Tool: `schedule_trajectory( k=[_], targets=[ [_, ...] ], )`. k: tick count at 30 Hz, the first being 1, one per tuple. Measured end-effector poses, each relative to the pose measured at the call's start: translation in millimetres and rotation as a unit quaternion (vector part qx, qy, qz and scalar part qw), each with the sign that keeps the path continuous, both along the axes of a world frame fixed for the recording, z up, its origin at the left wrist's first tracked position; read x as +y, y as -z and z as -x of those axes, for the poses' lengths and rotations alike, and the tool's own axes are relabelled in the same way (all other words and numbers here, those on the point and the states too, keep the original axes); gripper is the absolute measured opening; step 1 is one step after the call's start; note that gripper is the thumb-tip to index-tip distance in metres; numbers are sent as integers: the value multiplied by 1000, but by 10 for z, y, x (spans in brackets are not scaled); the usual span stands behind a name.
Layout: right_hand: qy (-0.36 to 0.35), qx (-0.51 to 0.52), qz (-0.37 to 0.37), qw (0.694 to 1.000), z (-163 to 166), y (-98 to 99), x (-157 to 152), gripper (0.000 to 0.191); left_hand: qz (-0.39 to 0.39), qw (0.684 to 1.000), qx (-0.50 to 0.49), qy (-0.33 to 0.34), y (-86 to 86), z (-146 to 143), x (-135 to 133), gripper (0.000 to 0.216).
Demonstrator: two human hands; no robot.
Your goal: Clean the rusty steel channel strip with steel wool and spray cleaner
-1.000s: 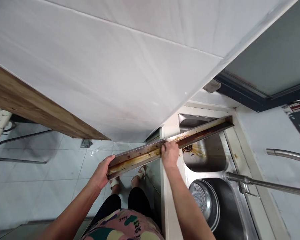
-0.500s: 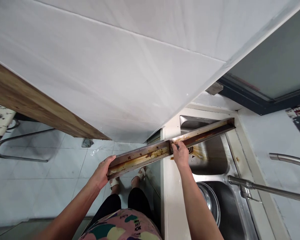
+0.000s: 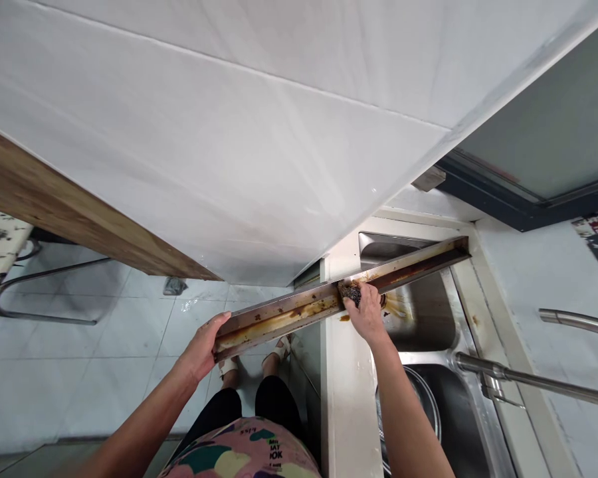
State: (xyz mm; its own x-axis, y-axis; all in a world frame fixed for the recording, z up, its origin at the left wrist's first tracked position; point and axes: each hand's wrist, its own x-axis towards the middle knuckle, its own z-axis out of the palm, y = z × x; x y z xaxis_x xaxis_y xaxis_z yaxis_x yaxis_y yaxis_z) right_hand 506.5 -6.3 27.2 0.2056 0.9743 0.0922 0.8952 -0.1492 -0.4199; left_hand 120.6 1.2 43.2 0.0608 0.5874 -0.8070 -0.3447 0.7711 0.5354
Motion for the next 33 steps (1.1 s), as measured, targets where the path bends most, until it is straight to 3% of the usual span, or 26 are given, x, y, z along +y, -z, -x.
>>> schedule_trajectory(
  k=[6, 13, 16, 20, 22, 24, 30, 33],
  targets=[
    [-32, 10, 13, 999, 33, -29, -100, 40, 6, 1000, 1, 3, 36, 5, -11, 34],
    [90, -168, 53, 980, -440, -97, 158, 35, -1, 1000, -2, -4, 69, 15, -15, 36],
    [71, -210, 73, 972, -229, -86, 199, 28, -9, 1000, 2, 4, 57, 13, -13, 37],
    [-26, -180, 56, 982, 337, 0, 78, 21, -5, 1000, 8, 6, 34, 22, -9, 34],
    [-49, -168, 47, 983, 414, 24, 43, 20, 0, 1000, -1, 5, 31, 31, -5, 33],
    [-27, -183, 48, 982, 250, 14, 80, 21, 8, 1000, -5, 4, 37, 39, 1, 33],
    [104, -252, 92, 958, -699, -91, 428, 25, 3, 1000, 5, -5, 66, 27, 14, 33],
    [122, -245, 92, 957, -617, -108, 446, 23, 8, 1000, 13, -7, 74, 18, 15, 34]
  ],
)
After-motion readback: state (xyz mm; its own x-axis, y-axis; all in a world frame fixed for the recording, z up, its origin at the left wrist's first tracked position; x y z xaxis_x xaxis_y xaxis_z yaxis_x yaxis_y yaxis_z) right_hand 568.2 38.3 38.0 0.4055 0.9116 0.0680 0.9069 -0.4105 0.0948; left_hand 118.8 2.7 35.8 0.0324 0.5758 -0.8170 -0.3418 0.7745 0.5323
